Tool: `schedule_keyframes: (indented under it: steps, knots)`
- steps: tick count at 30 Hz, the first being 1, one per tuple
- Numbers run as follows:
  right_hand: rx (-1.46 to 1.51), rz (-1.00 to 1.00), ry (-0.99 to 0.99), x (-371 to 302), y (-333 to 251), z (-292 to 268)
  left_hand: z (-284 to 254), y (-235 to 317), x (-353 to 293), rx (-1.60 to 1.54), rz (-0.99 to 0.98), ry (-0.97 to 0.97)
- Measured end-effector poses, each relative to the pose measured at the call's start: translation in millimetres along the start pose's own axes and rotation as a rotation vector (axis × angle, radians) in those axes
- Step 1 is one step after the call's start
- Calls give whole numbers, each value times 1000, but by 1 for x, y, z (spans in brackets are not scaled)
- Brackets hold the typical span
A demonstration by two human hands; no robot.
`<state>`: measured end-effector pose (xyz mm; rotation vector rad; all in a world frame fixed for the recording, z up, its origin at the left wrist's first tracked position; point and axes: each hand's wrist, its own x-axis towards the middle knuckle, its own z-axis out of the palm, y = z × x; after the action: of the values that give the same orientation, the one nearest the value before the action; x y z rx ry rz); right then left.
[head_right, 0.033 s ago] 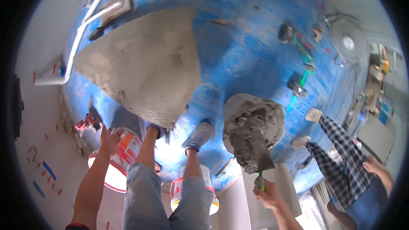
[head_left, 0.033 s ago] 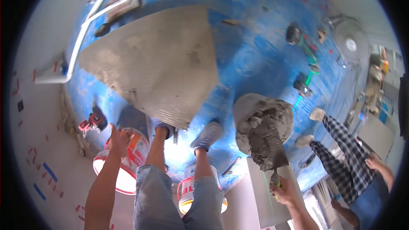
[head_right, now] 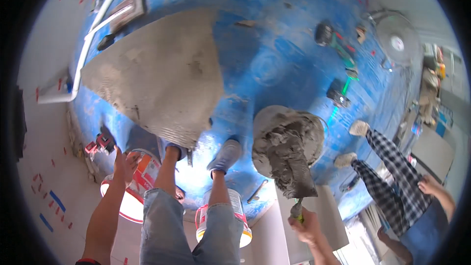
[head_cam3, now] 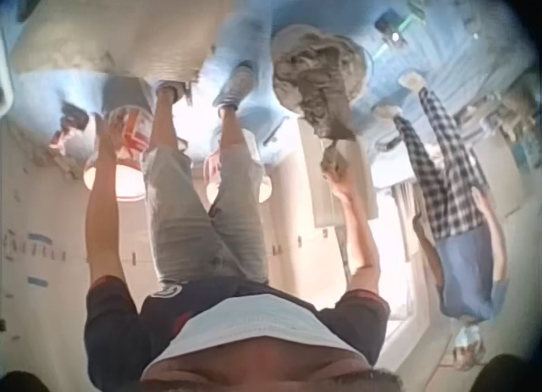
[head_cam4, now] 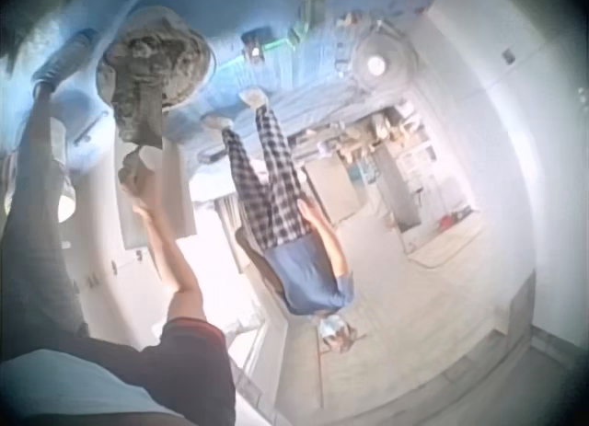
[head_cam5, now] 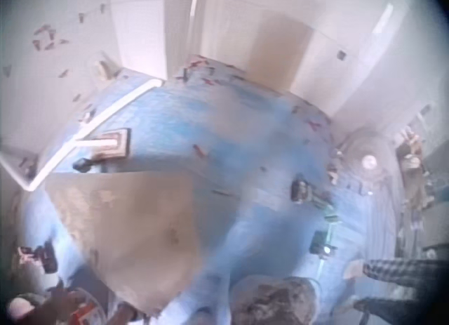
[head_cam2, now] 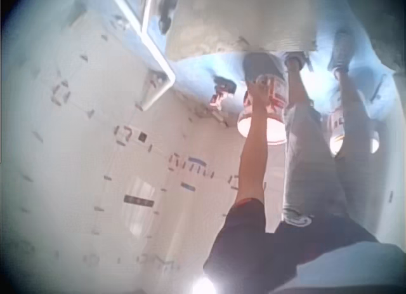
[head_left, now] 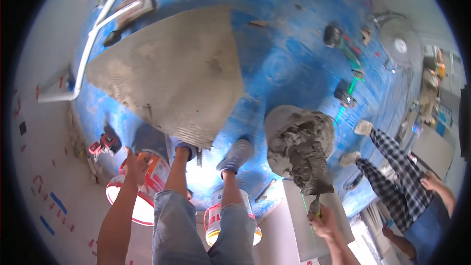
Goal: The person spreads mortar onto a wall using a trowel and then scoops more mortar from a bucket onto a tile to spread it across the back.
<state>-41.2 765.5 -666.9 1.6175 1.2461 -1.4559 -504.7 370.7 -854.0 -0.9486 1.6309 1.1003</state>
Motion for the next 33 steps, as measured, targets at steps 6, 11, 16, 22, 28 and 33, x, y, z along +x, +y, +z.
schedule_keyframes:
  steps: [6, 11, 16, 22, 28, 33]
  knots:
    - [-38, -455, 665, 66, 63, 84, 39, -11, -28, 168, -58, 16]
    - [-44, -310, 672, 135, 70, 104, 52, -2, -48, 366, 3, -92]
    - [154, -264, 776, 120, 56, 118, 41, 14, -45, 523, 18, -100]
    - [478, -357, 655, 117, 64, 126, 24, 10, -28, 548, 28, -43]
    - [371, -422, 261, 110, -24, 152, 6, 0, -21, 507, -18, -67]
    - [219, -391, 90, 130, -90, 233, -12, -1, -25, 447, -58, -62]
